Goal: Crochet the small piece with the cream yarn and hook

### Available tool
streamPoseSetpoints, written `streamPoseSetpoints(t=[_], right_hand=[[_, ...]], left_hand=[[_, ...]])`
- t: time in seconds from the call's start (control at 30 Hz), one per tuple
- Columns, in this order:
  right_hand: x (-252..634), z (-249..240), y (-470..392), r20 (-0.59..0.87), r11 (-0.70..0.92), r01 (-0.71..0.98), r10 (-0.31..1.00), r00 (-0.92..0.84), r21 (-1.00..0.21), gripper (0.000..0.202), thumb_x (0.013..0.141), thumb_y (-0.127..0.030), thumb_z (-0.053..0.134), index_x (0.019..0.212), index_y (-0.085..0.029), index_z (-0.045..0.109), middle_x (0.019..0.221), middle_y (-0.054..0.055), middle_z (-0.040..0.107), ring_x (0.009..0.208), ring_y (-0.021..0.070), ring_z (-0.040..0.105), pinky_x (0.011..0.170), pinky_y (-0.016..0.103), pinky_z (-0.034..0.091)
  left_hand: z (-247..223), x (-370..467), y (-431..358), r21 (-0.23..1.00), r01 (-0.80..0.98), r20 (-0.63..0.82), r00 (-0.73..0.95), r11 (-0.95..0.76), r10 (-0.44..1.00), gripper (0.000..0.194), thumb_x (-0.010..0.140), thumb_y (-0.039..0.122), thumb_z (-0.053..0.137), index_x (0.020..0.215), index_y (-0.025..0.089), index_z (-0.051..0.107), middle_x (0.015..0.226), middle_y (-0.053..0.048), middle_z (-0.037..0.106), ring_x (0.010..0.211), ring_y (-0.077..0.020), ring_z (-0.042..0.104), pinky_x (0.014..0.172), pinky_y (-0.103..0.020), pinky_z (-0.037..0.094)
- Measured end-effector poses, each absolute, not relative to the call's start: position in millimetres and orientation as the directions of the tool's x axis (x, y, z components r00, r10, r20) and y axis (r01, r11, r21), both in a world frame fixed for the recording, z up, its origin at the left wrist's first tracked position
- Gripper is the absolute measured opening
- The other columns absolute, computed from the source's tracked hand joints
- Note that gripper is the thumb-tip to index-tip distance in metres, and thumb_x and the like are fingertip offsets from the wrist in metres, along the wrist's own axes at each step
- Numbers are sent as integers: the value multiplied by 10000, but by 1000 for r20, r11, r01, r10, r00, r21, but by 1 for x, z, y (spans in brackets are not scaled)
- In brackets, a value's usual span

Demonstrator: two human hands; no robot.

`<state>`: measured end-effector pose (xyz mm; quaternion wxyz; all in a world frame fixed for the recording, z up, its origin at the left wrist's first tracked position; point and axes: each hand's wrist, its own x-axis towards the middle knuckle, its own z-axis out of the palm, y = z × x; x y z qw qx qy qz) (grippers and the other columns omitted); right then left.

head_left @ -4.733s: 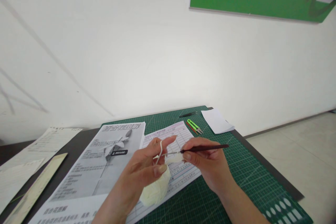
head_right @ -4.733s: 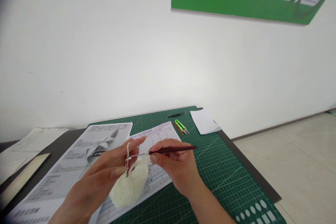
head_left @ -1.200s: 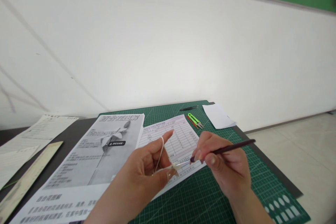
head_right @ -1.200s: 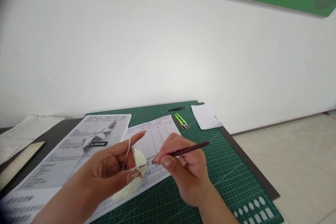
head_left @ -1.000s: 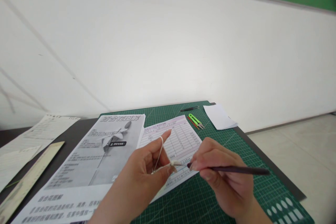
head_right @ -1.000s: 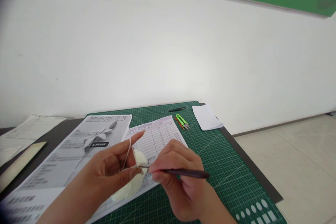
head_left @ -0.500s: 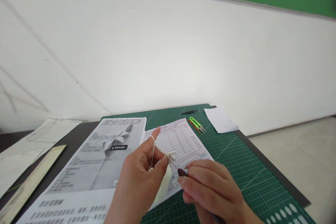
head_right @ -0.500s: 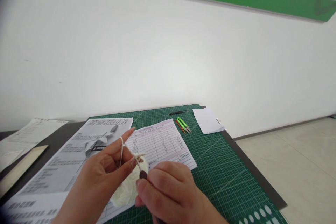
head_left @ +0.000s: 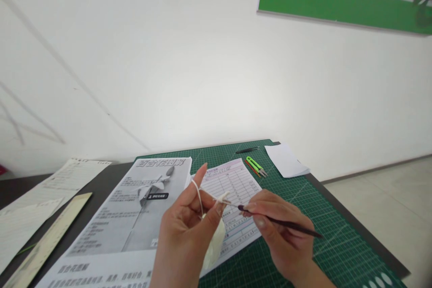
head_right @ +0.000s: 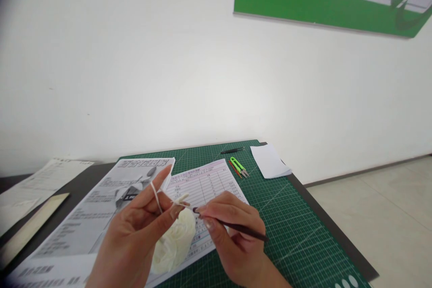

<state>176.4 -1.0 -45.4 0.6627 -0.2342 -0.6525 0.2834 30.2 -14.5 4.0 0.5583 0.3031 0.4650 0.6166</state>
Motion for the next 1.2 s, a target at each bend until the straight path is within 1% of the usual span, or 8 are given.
streamPoseSetpoints(t=[0.27,0.5,0.73,0.9,1.0,1.07,1.13,1.2], right_hand=[[174,-51,0,667,662,-178,744,39,-728,225,830,-131,607,967,-253,737,749,56,714,713,208,640,577,321,507],[176,-46,-2,751,752,-26,657,-65,-659,310,797,-70,585,1018,-235,725,827,79,729,744,222,655,598,338,540],[176,-43,-4,784,798,54,600,-160,-600,413,779,-13,562,1100,-242,686,910,89,723,777,223,671,675,382,559],[180,-51,-3,867,897,175,438,-237,-405,453,801,-37,570,1210,-225,622,959,105,722,843,236,683,693,384,599],[185,-51,-7,891,930,308,306,-336,-203,390,836,-71,557,1219,-126,604,980,152,732,945,262,684,765,377,611],[186,-47,-12,868,914,392,279,-412,-108,322,841,-71,566,1157,-74,631,965,175,741,983,261,681,825,344,599],[185,-43,-15,812,875,467,364,-457,-129,293,843,-62,575,1129,-70,641,973,170,746,1003,254,677,879,334,579],[183,-43,-15,841,878,465,334,-426,-113,277,846,-66,575,1116,-71,638,950,161,747,975,246,683,855,335,590]], left_hand=[[-1,31,-15,899,-430,-171,-172,83,970,725,641,260,812,1315,216,550,671,48,586,659,-130,561,665,-262,452],[3,31,-18,927,-373,-125,-236,30,964,680,637,245,816,1277,208,588,620,66,574,622,-114,554,664,-240,449],[0,28,-12,882,-460,-181,-131,102,975,794,613,170,819,1348,194,519,584,63,588,594,-105,546,640,-233,437],[-4,21,-4,786,-575,-259,26,226,966,712,563,98,821,1241,135,609,575,44,602,576,-107,565,636,-240,433],[-3,22,-6,852,-507,-192,-78,126,978,689,587,119,820,1242,152,608,565,58,596,545,-85,526,594,-211,410],[-2,26,-9,920,-393,-100,-189,18,977,639,618,150,812,1227,182,621,583,64,599,567,-87,515,593,-202,404],[-3,29,-11,960,-273,-20,-264,-55,964,585,633,168,801,1196,200,644,602,65,599,588,-98,515,599,-209,410],[-5,31,-12,972,-221,14,-282,-79,959,563,647,182,784,1192,195,644,612,65,588,585,-103,512,604,-221,420]])
